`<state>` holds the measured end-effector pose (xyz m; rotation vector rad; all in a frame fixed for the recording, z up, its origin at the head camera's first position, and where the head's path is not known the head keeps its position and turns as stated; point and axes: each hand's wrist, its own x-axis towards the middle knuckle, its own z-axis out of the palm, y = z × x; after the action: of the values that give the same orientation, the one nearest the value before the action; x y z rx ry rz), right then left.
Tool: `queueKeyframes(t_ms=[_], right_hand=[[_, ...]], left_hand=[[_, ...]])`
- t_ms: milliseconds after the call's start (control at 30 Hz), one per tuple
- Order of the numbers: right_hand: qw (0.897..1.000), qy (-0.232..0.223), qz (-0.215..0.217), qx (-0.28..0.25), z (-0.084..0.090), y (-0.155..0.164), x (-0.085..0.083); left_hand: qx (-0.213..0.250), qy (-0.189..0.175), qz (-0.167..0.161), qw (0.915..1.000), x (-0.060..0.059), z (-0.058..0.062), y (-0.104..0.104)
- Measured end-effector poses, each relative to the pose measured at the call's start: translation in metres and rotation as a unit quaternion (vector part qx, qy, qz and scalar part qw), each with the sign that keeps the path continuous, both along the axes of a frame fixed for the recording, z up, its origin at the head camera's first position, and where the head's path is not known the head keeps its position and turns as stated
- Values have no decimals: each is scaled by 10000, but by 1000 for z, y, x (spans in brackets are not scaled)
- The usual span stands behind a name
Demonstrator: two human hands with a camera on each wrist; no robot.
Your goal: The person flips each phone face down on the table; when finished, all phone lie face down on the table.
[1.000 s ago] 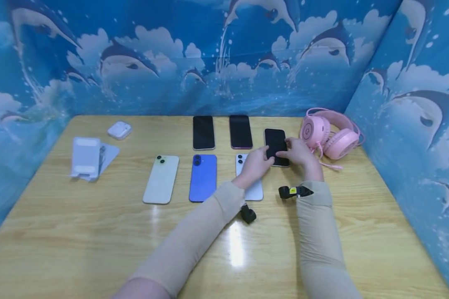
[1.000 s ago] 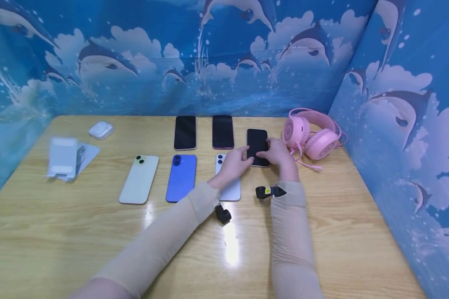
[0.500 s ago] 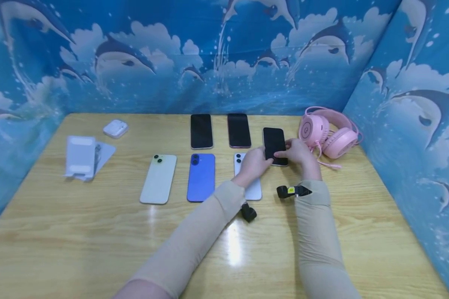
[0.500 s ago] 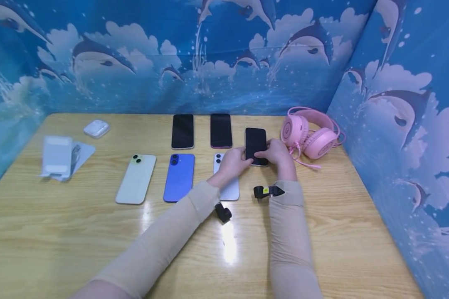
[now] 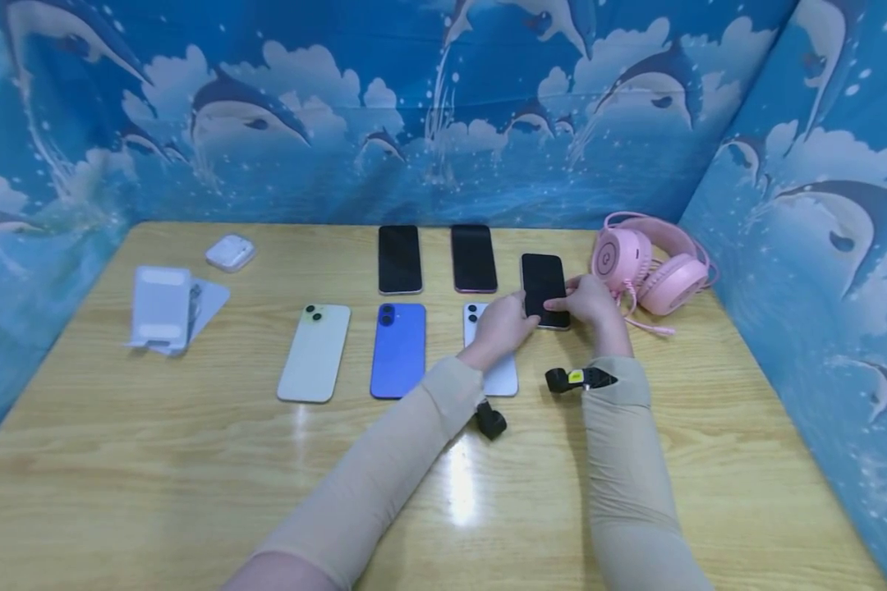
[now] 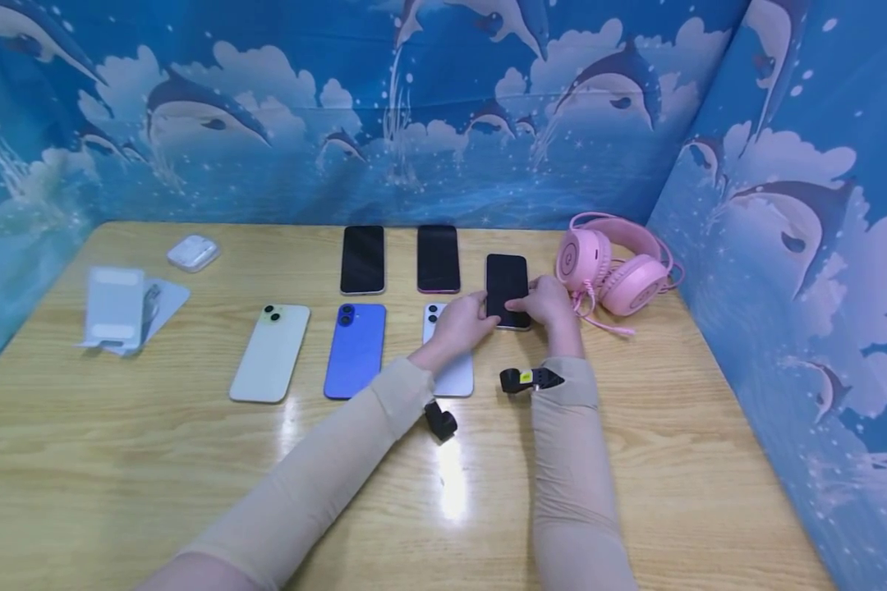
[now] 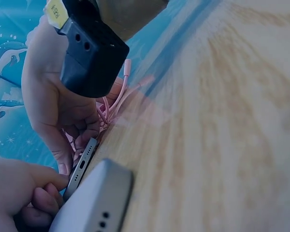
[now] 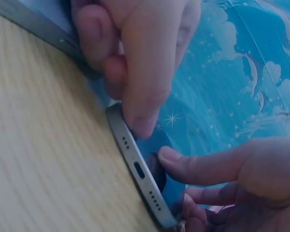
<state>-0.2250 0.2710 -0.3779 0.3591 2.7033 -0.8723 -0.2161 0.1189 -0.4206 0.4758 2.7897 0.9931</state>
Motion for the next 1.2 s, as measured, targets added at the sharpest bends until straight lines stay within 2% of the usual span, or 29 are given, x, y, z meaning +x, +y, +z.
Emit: queueKeyframes(t_ms=[167, 300, 500, 700, 833, 967, 1067, 1200], right_hand=[[9994, 28, -100, -345, -2, 3, -1], [9964, 264, -235, -770, -1, 5, -1], [9810, 724, -352, -1767, 11, -1, 2], [9715, 1113, -66, -2094, 16, -9, 4], [9641, 1214, 315, -2341, 16, -10, 4], [9554, 1122, 746, -2629, 13, -10, 3], [9536, 948, 916, -2708, 10, -11, 2], [9543, 858, 938, -2706, 8, -11, 0]], left_hand=[[-20, 1, -29, 10000, 0, 0, -1], [117, 22, -141, 9998, -1, -1, -2], [458, -100, -285, 9985, -4, -1, -5], [935, -127, -144, 9954, -5, -1, -6], [1665, -558, 28, 9845, -3, -1, -7], [2410, -1067, 290, 9642, -1, -1, -6], [2686, -1232, 426, 9544, 0, 0, -6], [2807, -1298, 471, 9498, 2, 1, -7]])
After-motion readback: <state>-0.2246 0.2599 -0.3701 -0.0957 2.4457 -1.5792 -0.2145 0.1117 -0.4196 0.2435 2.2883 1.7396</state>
